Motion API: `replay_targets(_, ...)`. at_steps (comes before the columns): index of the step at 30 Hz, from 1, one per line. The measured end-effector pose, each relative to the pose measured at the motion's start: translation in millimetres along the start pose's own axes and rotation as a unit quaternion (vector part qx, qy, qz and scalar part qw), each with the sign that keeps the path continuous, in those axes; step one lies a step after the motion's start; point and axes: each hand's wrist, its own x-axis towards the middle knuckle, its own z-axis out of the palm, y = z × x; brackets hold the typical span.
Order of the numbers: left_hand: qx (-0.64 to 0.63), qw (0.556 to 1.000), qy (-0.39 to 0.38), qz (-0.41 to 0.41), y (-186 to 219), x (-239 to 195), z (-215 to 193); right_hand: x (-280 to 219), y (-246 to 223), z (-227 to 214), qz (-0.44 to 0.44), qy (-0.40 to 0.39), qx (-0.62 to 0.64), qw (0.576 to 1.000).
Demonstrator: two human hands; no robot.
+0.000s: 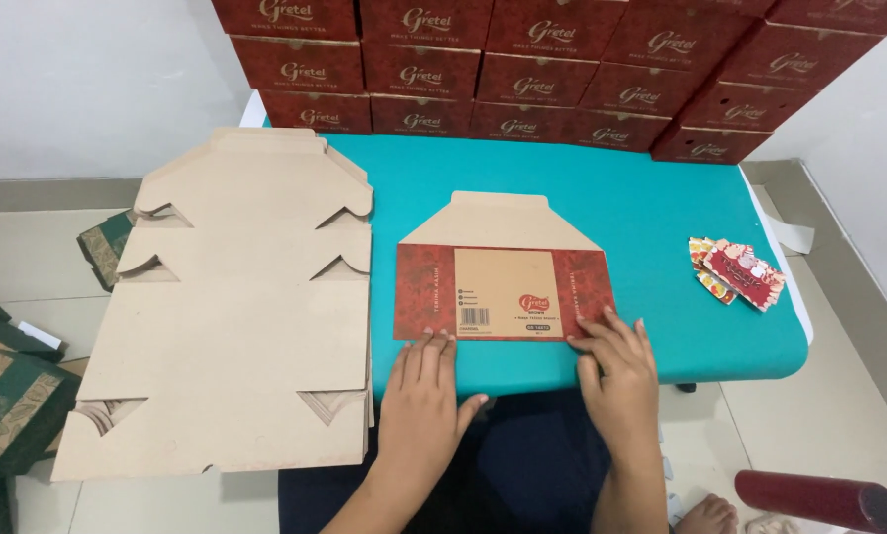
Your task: Folding flat cardboard templates into boxes and stacking them.
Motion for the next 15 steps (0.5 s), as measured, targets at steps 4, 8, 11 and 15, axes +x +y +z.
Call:
replay_targets(4,-0.058,0.998,-0.005,-0.036,-6,0,8,-3,13,2,0.048,-0.041,-0.05,0.997)
replay_targets(8,-0.026,0.996,0.032,-0.073,-11,4,19,-1,12,8,0.051,-0.016,-0.013,0.998)
replay_targets(11,-0.057,0.995,0.023,-0.078,-8,10,13,2,6,10,0.047,-0.001,0.004,0.999)
replay_targets(15,-0.093,0.991,0.018,-0.092,-4,12,1,3,1,11,0.028,0.036,-0.013,0.999)
